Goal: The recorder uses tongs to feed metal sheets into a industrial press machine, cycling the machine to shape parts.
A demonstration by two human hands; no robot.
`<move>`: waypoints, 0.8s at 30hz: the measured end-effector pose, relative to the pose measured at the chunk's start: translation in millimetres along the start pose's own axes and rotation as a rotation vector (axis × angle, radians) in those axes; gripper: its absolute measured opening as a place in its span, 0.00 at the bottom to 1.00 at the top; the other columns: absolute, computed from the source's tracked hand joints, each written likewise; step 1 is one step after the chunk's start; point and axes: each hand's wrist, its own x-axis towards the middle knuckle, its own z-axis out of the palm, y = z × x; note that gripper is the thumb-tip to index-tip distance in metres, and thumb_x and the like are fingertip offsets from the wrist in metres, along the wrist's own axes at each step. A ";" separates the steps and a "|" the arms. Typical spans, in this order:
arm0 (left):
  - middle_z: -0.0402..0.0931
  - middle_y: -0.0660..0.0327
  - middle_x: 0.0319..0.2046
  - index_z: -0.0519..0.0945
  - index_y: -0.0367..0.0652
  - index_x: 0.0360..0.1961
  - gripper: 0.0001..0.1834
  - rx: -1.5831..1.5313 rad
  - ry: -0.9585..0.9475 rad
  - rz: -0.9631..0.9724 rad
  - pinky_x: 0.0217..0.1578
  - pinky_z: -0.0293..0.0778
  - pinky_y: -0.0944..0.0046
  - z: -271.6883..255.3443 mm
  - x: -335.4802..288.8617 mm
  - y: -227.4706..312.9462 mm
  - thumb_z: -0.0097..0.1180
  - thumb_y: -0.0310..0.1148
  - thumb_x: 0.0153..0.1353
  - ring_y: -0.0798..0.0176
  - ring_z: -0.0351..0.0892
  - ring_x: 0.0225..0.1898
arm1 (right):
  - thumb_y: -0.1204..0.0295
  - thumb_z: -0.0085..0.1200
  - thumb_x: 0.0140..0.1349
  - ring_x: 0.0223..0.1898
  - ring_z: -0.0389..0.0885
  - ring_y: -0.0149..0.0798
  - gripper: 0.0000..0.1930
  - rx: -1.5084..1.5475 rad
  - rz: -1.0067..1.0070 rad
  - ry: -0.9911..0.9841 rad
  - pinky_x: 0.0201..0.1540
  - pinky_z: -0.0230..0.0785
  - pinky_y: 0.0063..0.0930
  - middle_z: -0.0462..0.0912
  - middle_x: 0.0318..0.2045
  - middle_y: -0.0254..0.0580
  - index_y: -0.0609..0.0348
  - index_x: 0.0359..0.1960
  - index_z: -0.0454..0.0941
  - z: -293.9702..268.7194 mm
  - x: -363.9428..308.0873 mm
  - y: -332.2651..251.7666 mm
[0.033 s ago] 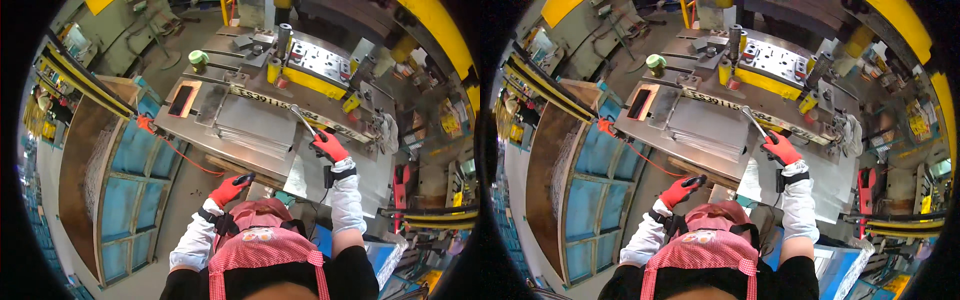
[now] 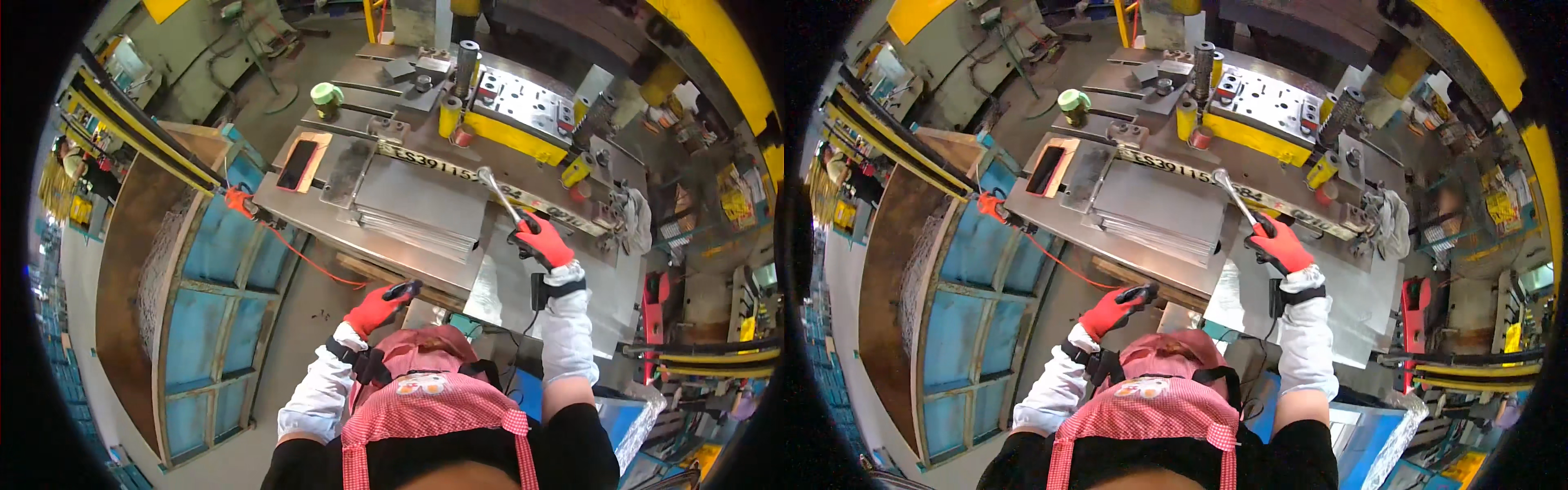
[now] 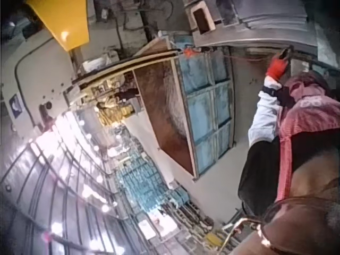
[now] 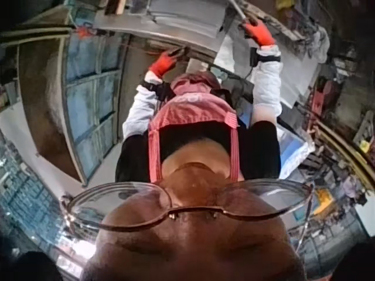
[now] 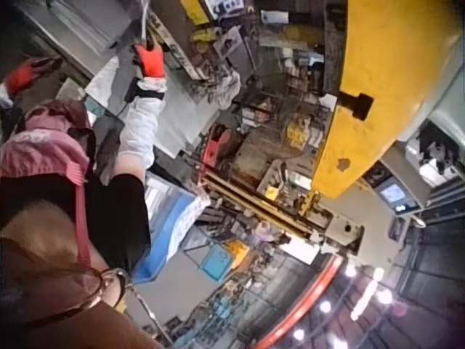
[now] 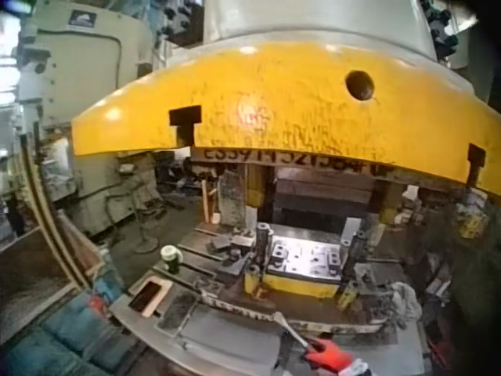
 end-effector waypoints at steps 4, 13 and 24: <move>0.73 0.60 0.48 0.66 0.38 0.55 0.21 -0.659 -0.295 0.391 0.50 0.66 0.66 5.8 17.8 45.5 0.47 0.35 0.62 0.66 0.70 0.51 | 0.74 0.53 0.51 0.22 0.65 0.23 0.13 0.101 -0.215 0.033 0.23 0.65 0.19 0.65 0.23 0.26 0.58 0.39 0.68 6.5 -27.9 -29.4; 0.72 0.57 0.47 0.65 0.39 0.56 0.23 -0.727 -0.447 0.321 0.49 0.67 0.64 45.5 39.5 60.3 0.45 0.39 0.63 0.64 0.71 0.49 | 0.74 0.56 0.51 0.27 0.63 0.22 0.12 0.028 -0.158 -0.038 0.31 0.62 0.19 0.68 0.25 0.24 0.61 0.36 0.68 -9.7 19.8 50.4; 0.76 0.64 0.23 0.75 0.40 0.37 0.16 -0.115 0.354 0.579 0.27 0.72 0.64 34.0 81.4 61.9 0.50 0.43 0.59 0.63 0.76 0.26 | 0.71 0.54 0.49 0.21 0.68 0.26 0.26 -0.033 -0.090 0.070 0.25 0.64 0.23 0.69 0.21 0.30 0.62 0.52 0.66 21.8 -67.4 31.1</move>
